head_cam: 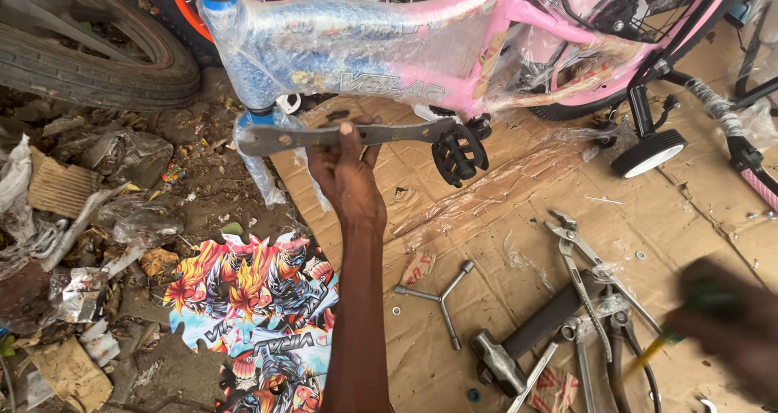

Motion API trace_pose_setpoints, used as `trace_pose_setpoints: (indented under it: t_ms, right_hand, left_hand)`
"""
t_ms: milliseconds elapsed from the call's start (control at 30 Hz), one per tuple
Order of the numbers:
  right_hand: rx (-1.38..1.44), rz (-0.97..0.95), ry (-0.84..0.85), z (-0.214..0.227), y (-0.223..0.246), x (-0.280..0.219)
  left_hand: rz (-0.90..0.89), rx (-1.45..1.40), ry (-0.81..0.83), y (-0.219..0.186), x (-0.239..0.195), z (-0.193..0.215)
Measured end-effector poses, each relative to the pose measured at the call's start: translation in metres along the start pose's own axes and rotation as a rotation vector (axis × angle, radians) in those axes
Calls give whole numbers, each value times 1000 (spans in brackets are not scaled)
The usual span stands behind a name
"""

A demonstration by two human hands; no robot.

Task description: The person assembles a pink bicycle by attaching the rear wheel and securing the pedal crank. They use a wrench and pliers to tighten bolts and fasten components, working on a cardboard-covered floor with tools scattered nearby.

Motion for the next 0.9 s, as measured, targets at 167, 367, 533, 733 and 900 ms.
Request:
trace_pose_setpoints:
  t_ms: [167,367,533,733,900]
  right_hand:
    - [251,322,-342,38,22,-4]
    - [503,545,-429,-16,108,-21]
    - [100,622,-546,-33,173,-47]
    - [-382,787,-602,-46,201,-41]
    - [-468,731,-470,-60,209,-37]
  left_hand:
    - [-19,-124,-72,12,-10,15]
    - [70,-174,-226,27,-23,29]
    - [19,-202,-258,26,-36,24]
    - [-27,-86,-257,15,-50,3]
    - [-18,-38,-256,9,-48,-3]
Point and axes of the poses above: each hand's wrist, its own x-axis towards the middle knuckle, its own z-axis out of the back of the hand, y = z × x, the point moved 1 cm from there along x, towards the middle knuckle, and after that the axes turned 10 degrees about y, right-handed, at the moved point
